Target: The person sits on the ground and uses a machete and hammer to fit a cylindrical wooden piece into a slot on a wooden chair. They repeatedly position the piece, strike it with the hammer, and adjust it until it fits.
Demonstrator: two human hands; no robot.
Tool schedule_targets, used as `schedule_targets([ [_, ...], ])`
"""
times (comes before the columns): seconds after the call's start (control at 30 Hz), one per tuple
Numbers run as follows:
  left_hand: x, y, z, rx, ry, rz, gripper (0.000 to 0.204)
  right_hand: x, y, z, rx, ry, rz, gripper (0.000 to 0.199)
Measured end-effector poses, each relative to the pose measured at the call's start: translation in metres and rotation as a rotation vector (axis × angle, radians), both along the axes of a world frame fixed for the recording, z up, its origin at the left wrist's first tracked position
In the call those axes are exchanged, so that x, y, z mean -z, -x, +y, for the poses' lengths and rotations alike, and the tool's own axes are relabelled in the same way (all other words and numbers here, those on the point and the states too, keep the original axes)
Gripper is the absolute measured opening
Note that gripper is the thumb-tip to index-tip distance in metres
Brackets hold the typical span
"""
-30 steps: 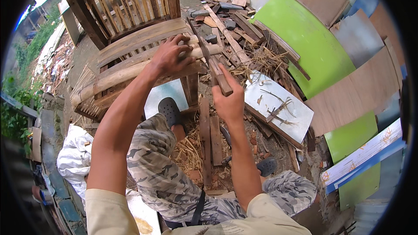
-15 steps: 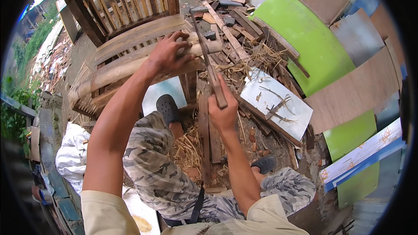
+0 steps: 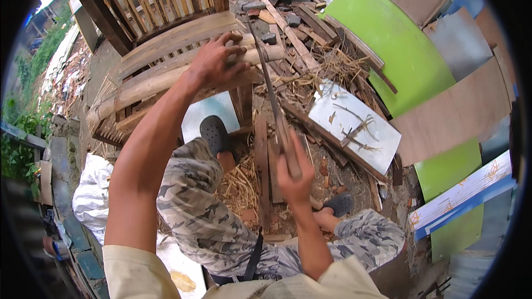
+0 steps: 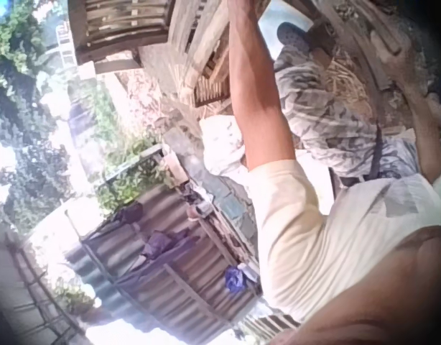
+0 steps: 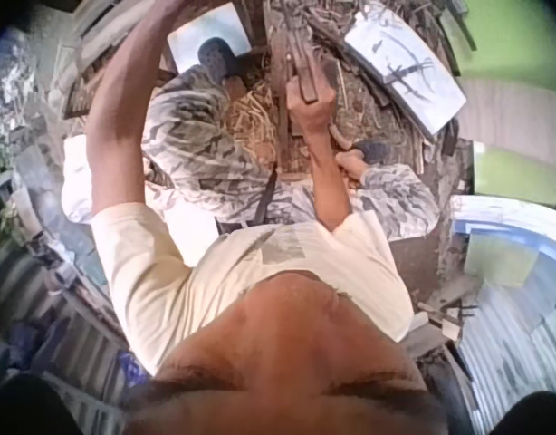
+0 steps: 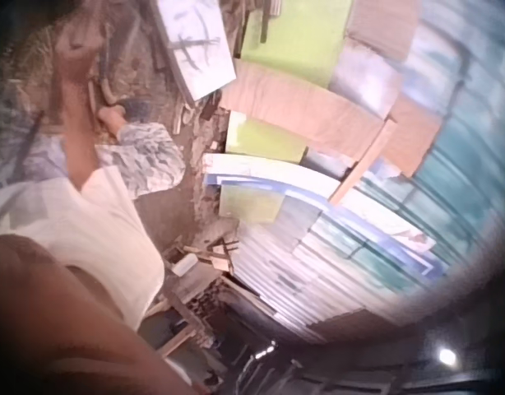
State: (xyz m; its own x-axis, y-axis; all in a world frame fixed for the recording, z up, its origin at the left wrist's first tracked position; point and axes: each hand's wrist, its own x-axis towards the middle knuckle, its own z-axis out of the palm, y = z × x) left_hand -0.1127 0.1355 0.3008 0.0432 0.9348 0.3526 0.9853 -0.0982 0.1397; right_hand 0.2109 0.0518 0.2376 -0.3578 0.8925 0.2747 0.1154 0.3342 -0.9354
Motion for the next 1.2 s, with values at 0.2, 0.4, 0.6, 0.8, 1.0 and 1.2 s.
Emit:
schedule_targets([
  [0.2,0.007,0.014,0.012,0.063,-0.097,0.002,0.041,-0.038,0.011,0.031,-0.002,-0.015,-0.002,0.060],
  [0.4,0.004,-0.005,0.003,0.014,-0.017,-0.001,0.041,-0.024,0.019,0.031,-0.001,0.090,-0.004,0.059],
  [0.6,0.000,0.006,0.004,0.027,-0.042,-0.007,0.039,-0.040,-0.018,0.002,0.019,-0.056,0.009,0.059],
  [0.8,-0.006,-0.015,0.021,0.043,-0.027,-0.019,0.039,-0.003,0.050,0.078,0.055,-0.211,0.152,0.056],
  [1.0,0.003,0.009,-0.007,0.016,-0.034,0.015,0.039,-0.029,-0.012,0.000,-0.019,-0.025,0.006,0.058],
  [1.2,-0.002,-0.009,0.022,0.062,-0.029,-0.039,0.040,-0.018,0.052,0.075,0.021,-0.058,0.058,0.060],
])
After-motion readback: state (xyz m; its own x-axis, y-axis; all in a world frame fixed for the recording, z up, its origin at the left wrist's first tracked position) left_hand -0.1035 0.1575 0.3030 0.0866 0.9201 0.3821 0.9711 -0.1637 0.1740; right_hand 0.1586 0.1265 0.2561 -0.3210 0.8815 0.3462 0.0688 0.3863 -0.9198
